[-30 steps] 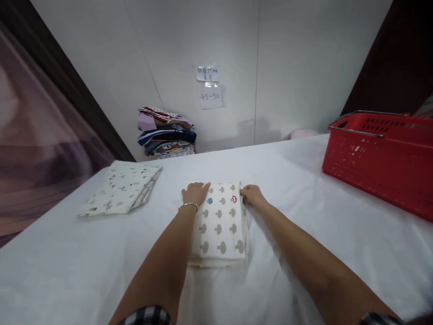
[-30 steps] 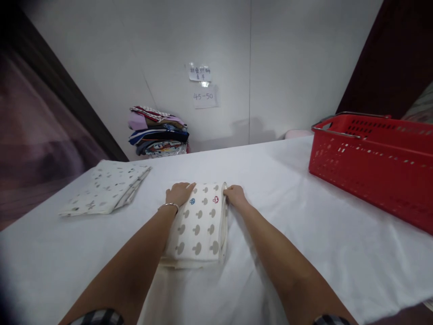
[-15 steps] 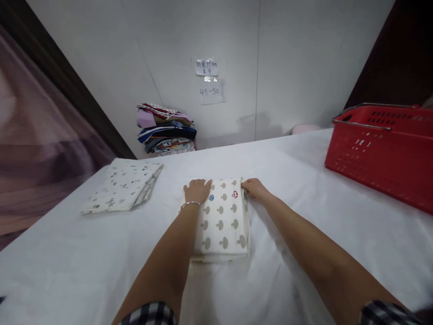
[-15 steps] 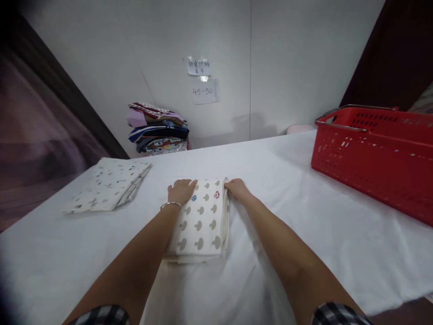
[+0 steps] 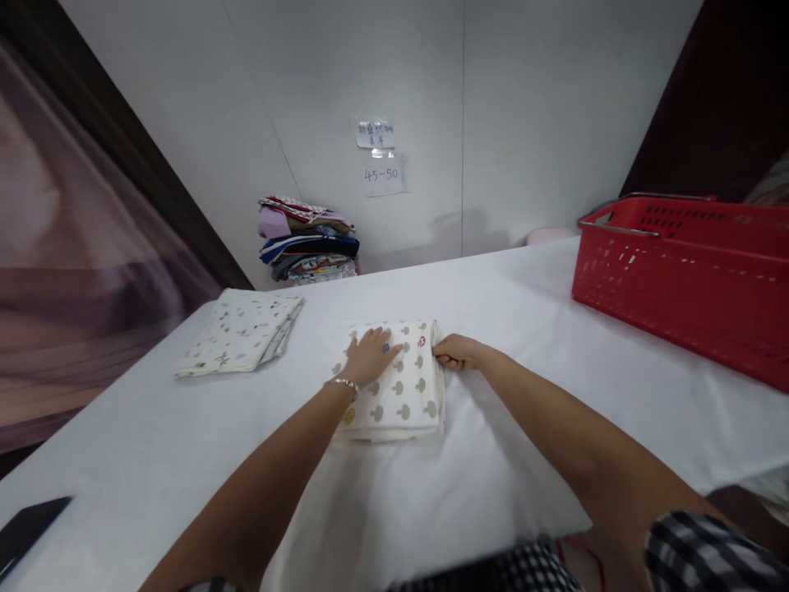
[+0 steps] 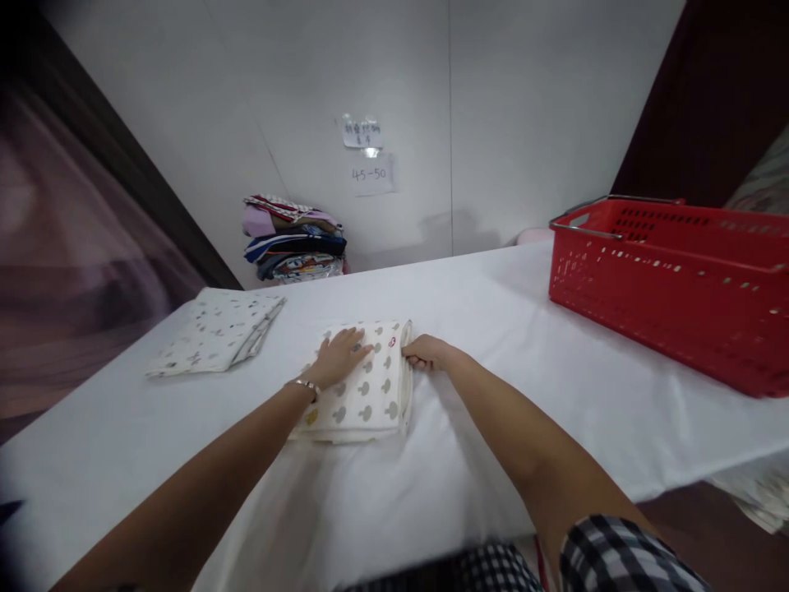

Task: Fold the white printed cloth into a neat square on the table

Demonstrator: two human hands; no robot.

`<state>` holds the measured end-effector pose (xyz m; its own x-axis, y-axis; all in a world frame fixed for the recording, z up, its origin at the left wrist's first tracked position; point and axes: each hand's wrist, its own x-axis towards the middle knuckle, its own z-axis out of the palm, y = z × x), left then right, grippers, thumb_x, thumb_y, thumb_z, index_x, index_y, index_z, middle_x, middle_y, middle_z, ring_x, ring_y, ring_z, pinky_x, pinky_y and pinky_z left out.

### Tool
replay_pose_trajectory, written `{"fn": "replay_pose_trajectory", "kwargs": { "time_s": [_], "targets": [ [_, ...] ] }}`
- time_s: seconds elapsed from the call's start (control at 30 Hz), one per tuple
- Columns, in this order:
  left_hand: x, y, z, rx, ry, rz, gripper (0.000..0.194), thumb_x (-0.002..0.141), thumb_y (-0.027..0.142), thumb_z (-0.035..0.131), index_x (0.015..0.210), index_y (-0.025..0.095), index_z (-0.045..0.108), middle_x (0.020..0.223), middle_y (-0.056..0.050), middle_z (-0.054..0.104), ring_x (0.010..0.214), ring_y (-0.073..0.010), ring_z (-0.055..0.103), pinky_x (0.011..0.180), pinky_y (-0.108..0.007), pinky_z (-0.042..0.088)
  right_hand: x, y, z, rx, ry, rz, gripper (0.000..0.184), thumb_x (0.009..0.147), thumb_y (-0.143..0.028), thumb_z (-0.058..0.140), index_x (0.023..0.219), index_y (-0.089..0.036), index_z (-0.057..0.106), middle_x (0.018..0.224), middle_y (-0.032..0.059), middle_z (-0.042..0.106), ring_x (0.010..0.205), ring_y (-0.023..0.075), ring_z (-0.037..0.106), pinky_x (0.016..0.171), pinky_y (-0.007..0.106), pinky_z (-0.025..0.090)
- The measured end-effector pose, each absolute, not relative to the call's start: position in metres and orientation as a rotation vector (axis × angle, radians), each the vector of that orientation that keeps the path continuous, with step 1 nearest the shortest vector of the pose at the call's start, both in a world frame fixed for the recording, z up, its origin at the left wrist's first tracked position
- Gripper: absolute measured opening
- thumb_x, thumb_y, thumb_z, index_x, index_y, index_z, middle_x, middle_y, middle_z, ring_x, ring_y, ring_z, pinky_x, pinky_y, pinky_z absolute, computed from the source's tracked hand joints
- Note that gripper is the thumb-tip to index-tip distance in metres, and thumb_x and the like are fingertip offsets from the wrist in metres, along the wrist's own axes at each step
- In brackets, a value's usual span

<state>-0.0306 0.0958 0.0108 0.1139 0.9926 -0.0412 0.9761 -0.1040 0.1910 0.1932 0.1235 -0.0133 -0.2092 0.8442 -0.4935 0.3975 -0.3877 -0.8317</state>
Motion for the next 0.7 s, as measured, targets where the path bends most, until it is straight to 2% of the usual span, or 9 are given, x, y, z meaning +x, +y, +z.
{"fn": "replay_pose_trajectory", "kwargs": {
  "time_s": [0.2,0.47,0.57,0.7],
  "targets": [
    [-0.01,0.041,0.002,2.252,1.957,0.122,0.064,0.085,0.061,0.027,0.138,0.025,0.033,0.15,-0.005,0.02,0.138,-0.0242,0.014,0.109,-0.049,0.012,0.189,0.093,-0.011,-1.587,-1.4,1.783,0.028,0.064,-0.025,0.07,0.058,-0.018,0.043,0.041,-0.0078,0.041,0.033,0.0035,0.033,0.034,0.016,0.015],
    [-0.006,0.03,-0.009,2.306,1.993,0.156,0.063,0.086,0.061,0.024,0.14,0.029,0.028,0.15,-0.002,0.021,0.138,-0.0217,0.014,0.111,-0.046,0.009,0.183,0.068,-0.017,-1.488,-1.241,1.688,0.029,0.071,-0.025,0.062,0.06,-0.02,0.035,0.037,-0.0123,0.027,0.031,0.0028,0.023,0.034,0.018,0.011],
    [-0.007,0.032,-0.007,2.281,1.979,0.125,0.063,0.086,0.062,0.022,0.139,0.03,0.029,0.15,-0.002,0.021,0.138,-0.0223,0.015,0.11,-0.047,0.011,0.183,0.064,-0.015,-1.521,-1.218,1.735,0.032,0.072,-0.027,0.061,0.058,-0.02,0.032,0.037,-0.0116,0.029,0.031,0.0024,0.023,0.034,0.018,0.01],
    [-0.004,0.026,-0.001,2.274,1.955,0.166,0.064,0.085,0.063,0.02,0.138,0.029,0.031,0.149,-0.003,0.022,0.138,-0.0234,0.015,0.109,-0.05,0.013,0.187,0.054,-0.007,-1.512,-1.276,1.842,0.028,0.072,-0.029,0.06,0.059,-0.019,0.038,0.04,-0.0097,0.036,0.031,0.0021,0.026,0.034,0.017,0.009]
  ]
}}
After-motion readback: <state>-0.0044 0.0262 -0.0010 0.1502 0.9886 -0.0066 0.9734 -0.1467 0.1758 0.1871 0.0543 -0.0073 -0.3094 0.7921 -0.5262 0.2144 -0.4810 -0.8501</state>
